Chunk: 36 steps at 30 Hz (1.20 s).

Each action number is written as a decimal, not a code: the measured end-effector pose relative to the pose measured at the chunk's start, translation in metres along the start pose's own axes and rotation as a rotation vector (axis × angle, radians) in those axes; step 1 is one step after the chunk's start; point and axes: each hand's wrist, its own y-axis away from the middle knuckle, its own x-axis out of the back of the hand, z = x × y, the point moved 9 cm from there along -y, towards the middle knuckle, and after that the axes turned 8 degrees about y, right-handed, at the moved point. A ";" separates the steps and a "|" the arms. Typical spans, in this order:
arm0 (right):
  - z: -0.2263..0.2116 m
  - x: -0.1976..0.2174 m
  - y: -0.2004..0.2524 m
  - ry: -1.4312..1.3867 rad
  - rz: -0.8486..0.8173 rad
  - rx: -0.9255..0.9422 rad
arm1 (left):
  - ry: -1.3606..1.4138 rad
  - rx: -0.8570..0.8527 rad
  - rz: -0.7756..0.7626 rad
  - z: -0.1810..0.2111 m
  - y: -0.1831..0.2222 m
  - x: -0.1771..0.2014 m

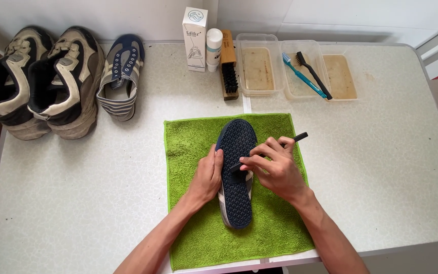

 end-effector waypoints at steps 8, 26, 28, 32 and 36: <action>0.001 -0.007 -0.002 0.005 -0.050 -0.042 | -0.038 0.011 0.008 -0.004 -0.001 0.002; 0.000 -0.007 -0.007 0.050 -0.063 -0.063 | -0.119 0.045 -0.004 -0.013 -0.004 -0.002; 0.001 -0.008 -0.007 0.059 -0.080 -0.074 | -0.133 0.040 -0.007 -0.011 -0.005 -0.002; -0.002 -0.010 -0.006 0.096 -0.098 -0.057 | -0.143 0.049 -0.013 -0.006 -0.004 -0.002; -0.006 -0.010 -0.007 0.146 -0.108 -0.045 | -0.145 0.047 -0.015 -0.004 -0.002 -0.002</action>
